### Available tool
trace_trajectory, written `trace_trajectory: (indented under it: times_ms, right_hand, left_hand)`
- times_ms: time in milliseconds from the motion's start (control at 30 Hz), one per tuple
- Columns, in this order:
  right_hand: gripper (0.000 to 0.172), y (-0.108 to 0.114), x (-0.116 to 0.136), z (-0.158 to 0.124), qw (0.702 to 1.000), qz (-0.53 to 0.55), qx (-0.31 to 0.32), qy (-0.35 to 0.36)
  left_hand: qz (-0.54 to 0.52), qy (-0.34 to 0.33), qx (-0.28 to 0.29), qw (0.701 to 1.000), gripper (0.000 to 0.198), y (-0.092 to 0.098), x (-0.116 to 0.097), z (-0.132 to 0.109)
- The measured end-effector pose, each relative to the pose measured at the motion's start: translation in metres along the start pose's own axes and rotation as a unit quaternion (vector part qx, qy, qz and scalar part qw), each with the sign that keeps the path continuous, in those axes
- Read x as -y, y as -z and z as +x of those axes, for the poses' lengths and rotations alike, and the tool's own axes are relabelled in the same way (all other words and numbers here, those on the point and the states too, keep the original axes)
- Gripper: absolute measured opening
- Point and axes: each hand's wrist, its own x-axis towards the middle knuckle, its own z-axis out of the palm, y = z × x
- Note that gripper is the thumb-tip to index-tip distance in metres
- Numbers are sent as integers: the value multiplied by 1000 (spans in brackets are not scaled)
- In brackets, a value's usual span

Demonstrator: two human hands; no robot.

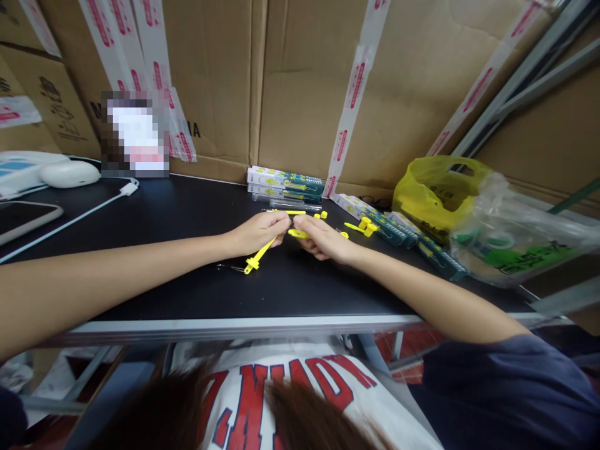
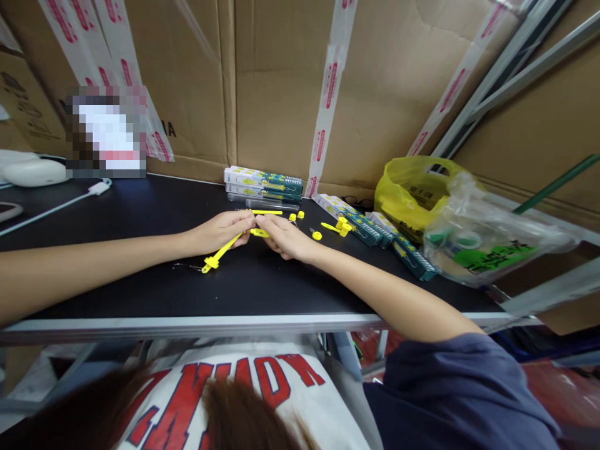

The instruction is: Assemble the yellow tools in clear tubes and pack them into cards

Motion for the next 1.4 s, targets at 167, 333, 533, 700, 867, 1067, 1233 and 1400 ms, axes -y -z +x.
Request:
trace_trajectory:
  times_ms: [167, 333, 533, 700, 867, 1067, 1233, 1400]
  right_hand:
    - [30, 3, -2, -2, 995, -67, 34, 61]
    - [27, 5, 0, -7, 956, -241, 29, 165]
    - [18, 14, 7, -14, 924, -351, 89, 123]
    - [16, 17, 4, -11, 909, -396, 77, 105]
    - [20, 17, -5, -1, 917, -373, 25, 136]
    - [24, 18, -7, 2, 970, -196, 7, 144]
    - [30, 20, -9, 2, 992, -62, 64, 89]
    - [32, 19, -8, 2, 991, -54, 79, 98]
  left_hand:
    - [2, -8, -1, 1000, 28, 0, 1, -1]
    - [22, -21, -13, 999, 29, 1, 2, -1]
    - [-2, 2, -23, 1000, 29, 1, 1, -2]
    - [4, -2, -12, 1000, 30, 1, 0, -2]
    - [20, -12, -3, 1000, 29, 0, -1, -2]
    - [32, -7, -16, 999, 28, 0, -3, -3]
    - [47, -18, -8, 999, 29, 0, -3, -2]
    - [54, -20, -8, 998, 29, 0, -3, -2]
